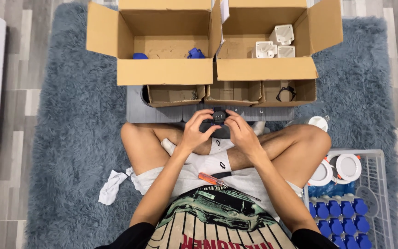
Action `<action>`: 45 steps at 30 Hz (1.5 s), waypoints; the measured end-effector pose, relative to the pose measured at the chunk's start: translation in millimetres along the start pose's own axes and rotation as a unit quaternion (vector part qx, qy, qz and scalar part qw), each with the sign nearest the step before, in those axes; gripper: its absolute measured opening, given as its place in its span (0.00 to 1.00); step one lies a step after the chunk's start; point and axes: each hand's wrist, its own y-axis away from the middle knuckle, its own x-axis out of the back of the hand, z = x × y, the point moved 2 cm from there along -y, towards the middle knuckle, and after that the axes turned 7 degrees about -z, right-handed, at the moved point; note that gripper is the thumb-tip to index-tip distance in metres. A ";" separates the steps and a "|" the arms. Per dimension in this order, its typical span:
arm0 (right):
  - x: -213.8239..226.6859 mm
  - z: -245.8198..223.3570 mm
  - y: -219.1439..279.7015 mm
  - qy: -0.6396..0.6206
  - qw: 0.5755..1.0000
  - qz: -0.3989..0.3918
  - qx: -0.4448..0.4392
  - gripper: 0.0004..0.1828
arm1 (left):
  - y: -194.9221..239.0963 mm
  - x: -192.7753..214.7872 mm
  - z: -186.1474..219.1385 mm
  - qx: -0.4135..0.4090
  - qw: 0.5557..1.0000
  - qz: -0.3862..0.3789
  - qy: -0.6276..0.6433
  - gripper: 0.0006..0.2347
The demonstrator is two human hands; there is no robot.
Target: Assembling or modifying electrical junction boxes using a screwdriver while sitting on the floor
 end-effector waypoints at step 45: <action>-28.9 31.0 18.4 -0.395 0.892 0.006 -0.219 0.08 | -4.5 -4.2 7.5 0.101 0.995 -0.027 0.001 0.28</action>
